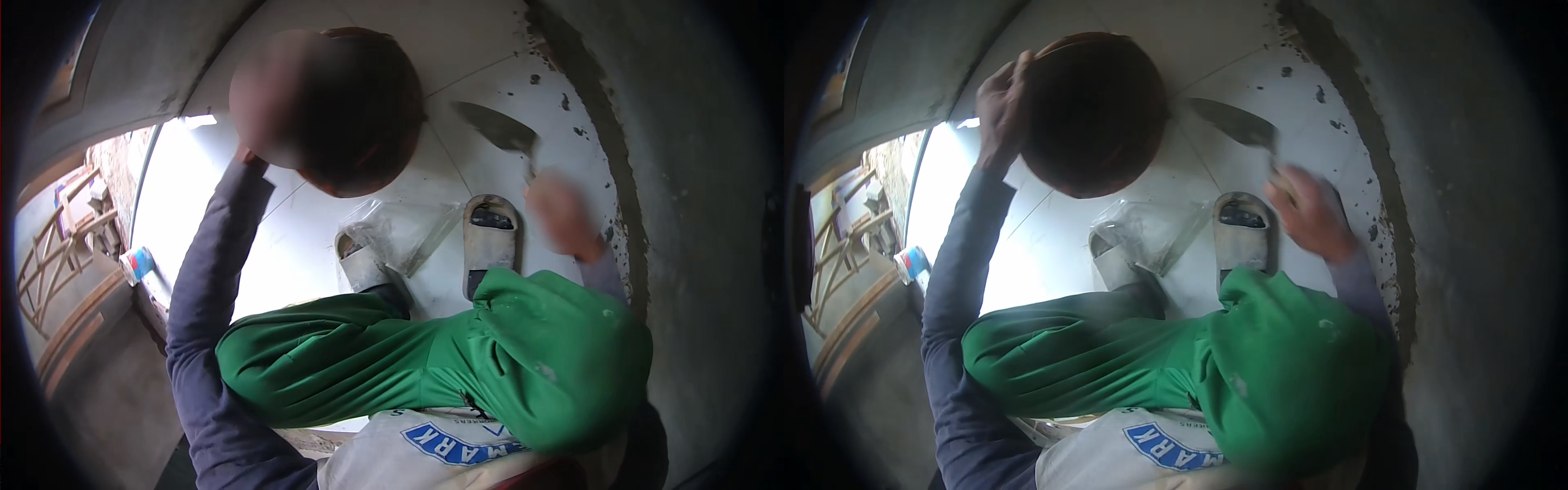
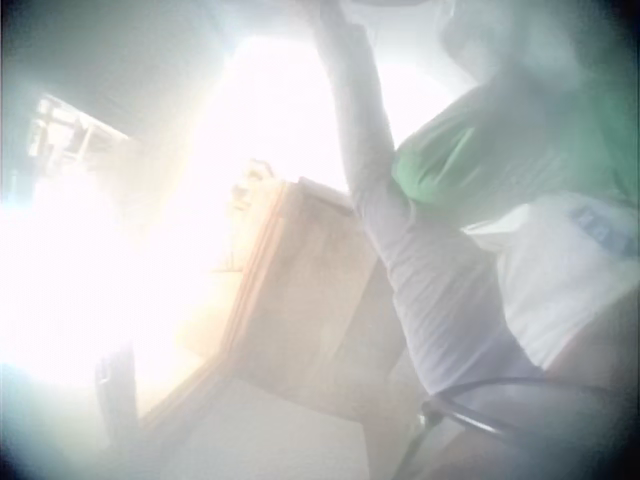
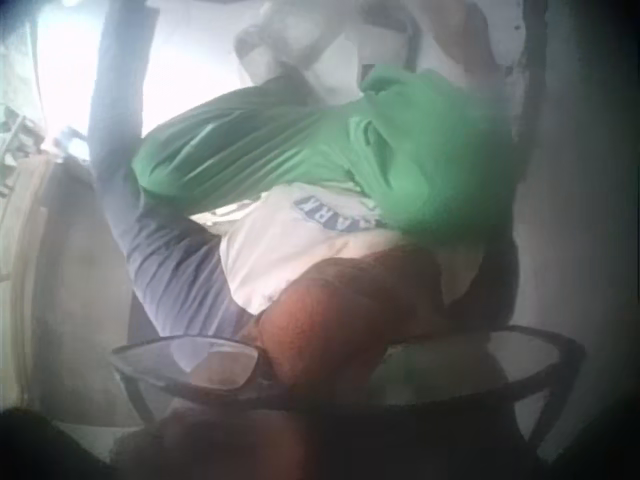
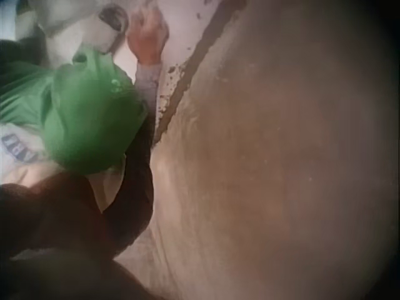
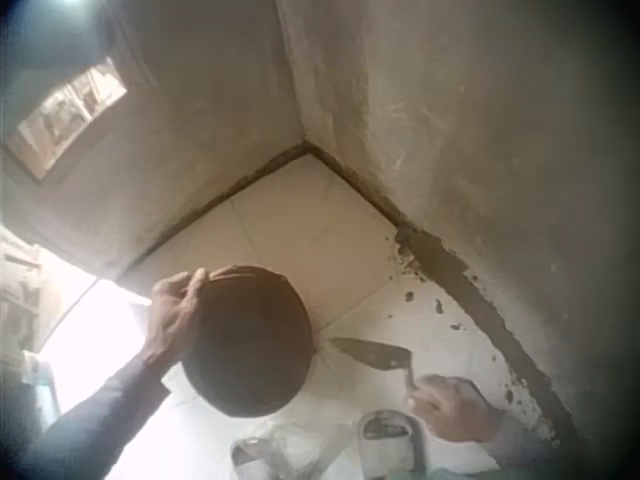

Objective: The person applies mortar to the wall and the joint between the floor and wall using a trowel while holding a bucket of mixture.

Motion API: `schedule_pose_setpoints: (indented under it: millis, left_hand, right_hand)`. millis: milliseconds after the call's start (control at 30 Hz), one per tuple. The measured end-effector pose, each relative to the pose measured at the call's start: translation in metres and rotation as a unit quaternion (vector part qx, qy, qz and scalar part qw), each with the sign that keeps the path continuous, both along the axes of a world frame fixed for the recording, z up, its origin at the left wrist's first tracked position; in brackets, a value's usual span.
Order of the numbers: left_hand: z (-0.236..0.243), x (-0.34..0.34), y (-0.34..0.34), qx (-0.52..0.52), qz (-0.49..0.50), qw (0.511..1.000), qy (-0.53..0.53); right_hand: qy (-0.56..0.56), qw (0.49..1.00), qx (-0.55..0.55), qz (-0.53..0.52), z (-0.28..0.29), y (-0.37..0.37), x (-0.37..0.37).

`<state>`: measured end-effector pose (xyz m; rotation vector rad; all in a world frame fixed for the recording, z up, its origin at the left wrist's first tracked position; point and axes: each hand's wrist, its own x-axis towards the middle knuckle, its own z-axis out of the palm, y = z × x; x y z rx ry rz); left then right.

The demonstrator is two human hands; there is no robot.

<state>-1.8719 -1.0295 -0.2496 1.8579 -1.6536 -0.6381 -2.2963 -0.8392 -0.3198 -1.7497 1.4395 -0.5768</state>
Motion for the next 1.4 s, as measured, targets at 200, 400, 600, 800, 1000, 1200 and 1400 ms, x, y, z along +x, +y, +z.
schedule_pose_setpoints:
  millis: [200,400,600,800,1000,1200,1400]
  left_hand:
    - [0.01,-0.029,0.004,-0.013,-0.027,0.999,-0.037]
    - [0.005,-0.015,0.016,-0.071,-0.014,0.997,0.018]
    - [0.005,0.014,0.011,-0.067,0.008,0.998,0.013]
    - [-0.012,0.06,0.007,-0.068,0.052,0.994,0.069]
    - [-0.031,0.129,0.034,0.039,0.154,0.956,0.248]
    - [-0.076,0.165,0.068,0.076,0.228,0.912,0.332]
    - [-0.089,0.183,0.059,0.047,0.136,0.966,0.216]
  right_hand:
    - [0.247,0.941,-0.183,0.138,0.025,-0.152,0.139]
    - [0.25,0.9,-0.145,0.327,0.025,-0.137,0.2]
    - [0.097,0.946,0.178,0.253,0.022,-0.134,0.198]
    - [-0.018,0.948,0.262,0.182,0.01,-0.137,0.193]
    - [-0.08,0.962,0.192,0.179,0.029,-0.178,0.167]
    - [-0.292,0.846,0.445,0.026,0.005,-0.242,0.079]
    - [-0.374,0.81,0.399,-0.212,-0.053,-0.251,0.0]
